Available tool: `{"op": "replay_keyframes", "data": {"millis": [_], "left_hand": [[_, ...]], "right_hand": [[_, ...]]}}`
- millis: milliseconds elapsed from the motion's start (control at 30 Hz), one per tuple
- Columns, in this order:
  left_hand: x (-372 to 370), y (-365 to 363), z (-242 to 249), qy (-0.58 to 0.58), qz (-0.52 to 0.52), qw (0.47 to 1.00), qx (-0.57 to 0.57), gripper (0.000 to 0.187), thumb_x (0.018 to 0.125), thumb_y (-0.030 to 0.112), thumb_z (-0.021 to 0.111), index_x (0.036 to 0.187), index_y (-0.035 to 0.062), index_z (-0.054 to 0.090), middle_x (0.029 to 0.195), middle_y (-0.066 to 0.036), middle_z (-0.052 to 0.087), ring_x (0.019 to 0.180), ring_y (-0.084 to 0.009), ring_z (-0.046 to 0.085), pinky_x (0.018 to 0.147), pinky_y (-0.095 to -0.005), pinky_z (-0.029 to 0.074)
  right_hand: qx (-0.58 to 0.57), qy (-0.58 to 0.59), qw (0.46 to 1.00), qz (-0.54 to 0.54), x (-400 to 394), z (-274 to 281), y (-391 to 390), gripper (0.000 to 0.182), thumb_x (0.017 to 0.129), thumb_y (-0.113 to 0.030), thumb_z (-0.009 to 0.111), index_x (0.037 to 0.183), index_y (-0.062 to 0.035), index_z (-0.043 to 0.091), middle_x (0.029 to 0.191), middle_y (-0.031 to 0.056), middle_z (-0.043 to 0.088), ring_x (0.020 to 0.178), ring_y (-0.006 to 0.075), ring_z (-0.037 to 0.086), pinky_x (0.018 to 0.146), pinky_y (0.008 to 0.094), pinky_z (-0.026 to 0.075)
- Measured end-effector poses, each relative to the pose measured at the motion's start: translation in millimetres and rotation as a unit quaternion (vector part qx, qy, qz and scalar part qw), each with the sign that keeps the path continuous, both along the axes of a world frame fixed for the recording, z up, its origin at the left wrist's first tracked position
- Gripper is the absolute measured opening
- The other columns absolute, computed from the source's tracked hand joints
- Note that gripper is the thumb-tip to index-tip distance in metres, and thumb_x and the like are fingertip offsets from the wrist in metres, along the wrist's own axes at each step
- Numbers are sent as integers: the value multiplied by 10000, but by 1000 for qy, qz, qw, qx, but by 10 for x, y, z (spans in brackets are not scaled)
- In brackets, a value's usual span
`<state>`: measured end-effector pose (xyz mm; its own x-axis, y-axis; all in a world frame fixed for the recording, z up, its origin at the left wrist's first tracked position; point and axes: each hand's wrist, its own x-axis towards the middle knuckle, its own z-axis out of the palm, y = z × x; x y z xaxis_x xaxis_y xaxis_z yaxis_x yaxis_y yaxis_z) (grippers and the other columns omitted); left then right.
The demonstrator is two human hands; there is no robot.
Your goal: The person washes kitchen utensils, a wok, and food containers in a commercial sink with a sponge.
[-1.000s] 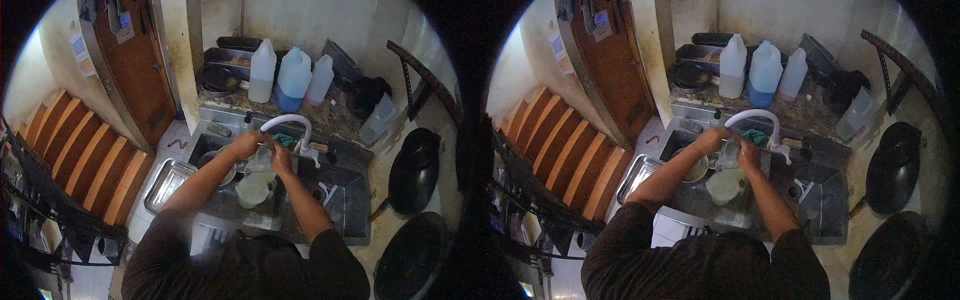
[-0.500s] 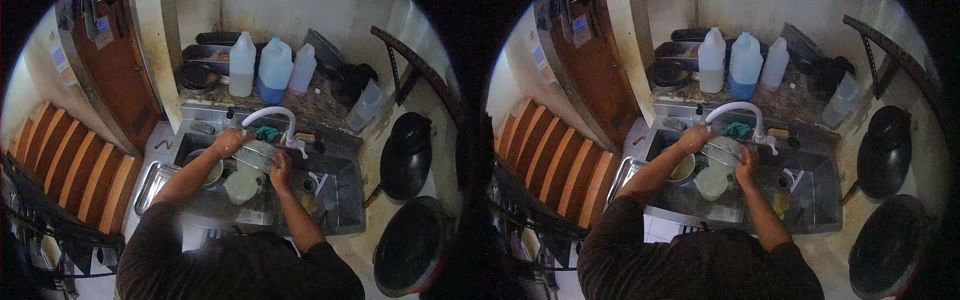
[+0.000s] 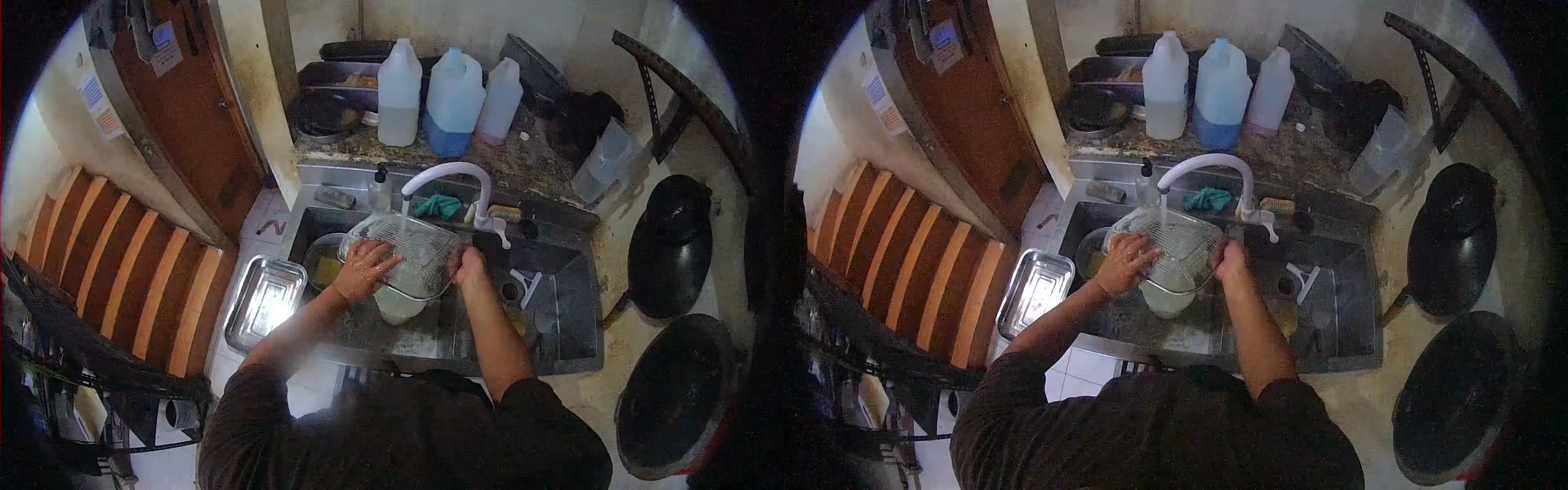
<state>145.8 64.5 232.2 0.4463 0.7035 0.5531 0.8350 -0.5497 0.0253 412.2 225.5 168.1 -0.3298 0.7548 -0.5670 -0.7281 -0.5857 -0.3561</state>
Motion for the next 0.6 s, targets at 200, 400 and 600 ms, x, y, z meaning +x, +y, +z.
{"op": "replay_keyframes", "data": {"millis": [200,400,600], "left_hand": [[-317,166,-308,-265,140,954,8,680,889,404,580,1438,95,323,1449,-255,275,1318,-393,305,1061,-497,262],[-693,1005,-644,-774,70,574,-257,628,947,559,429,1178,-14,542,1120,-141,578,995,-229,523,893,-384,415],[-190,1055,198,-550,177,801,-159,597,941,540,454,888,-27,632,743,-131,629,711,-247,580,726,-371,462]], "right_hand": [[272,-226,934,54,-187,602,37,392,937,-440,548,1074,-86,649,552,-32,490,407,109,415,341,274,287],[390,-246,875,150,-165,979,-131,369,941,-410,561,1094,-93,672,637,-45,501,556,34,454,470,233,346],[498,-507,686,157,152,769,-102,431,925,-443,569,922,-22,657,604,-1,504,542,133,506,513,325,421]]}}
